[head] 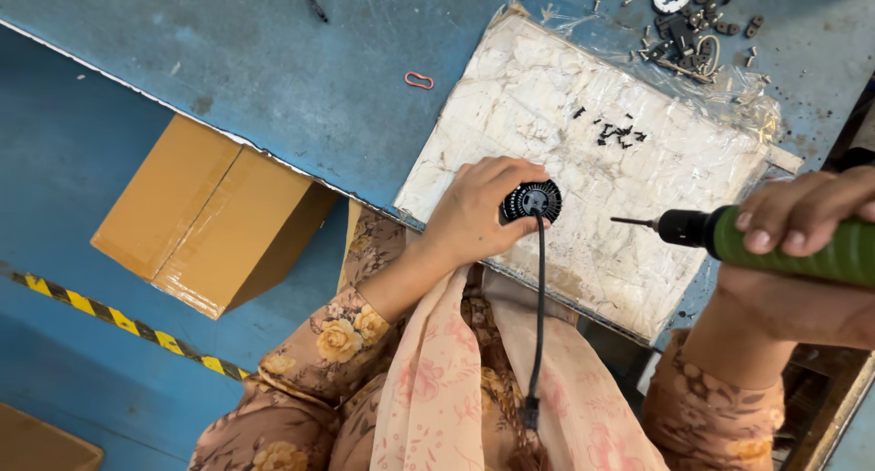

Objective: The person assembles a small black circular electronic device on a workbench. They place a white component into the housing, then use a green power drill to drive screws into the unit. Finally, they attach a black wire to the device and place the finished unit on the table.

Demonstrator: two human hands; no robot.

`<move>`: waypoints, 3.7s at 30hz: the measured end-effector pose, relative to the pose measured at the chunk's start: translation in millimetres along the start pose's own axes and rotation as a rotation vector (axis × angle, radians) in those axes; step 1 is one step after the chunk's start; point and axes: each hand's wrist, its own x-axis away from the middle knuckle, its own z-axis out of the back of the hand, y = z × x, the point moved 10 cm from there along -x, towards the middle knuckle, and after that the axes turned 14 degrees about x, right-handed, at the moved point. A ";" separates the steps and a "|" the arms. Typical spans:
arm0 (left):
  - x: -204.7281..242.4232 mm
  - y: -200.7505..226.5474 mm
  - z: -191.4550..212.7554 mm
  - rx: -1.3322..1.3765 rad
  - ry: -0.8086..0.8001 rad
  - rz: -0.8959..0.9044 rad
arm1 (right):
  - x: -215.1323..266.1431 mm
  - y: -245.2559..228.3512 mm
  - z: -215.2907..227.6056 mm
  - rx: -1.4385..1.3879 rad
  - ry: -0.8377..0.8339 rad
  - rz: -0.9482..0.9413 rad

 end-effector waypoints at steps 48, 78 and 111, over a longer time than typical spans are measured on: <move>6.7 15.0 168.5 -0.241 0.448 -0.051 | 77.7 -25.3 -5.2 0.652 0.493 -0.278; -10.9 -121.8 318.2 0.064 0.819 0.187 | 120.7 49.5 -48.9 0.963 0.062 -0.658; -214.5 -104.5 163.2 -0.720 0.307 0.156 | 107.7 50.7 -56.1 0.975 0.068 -0.675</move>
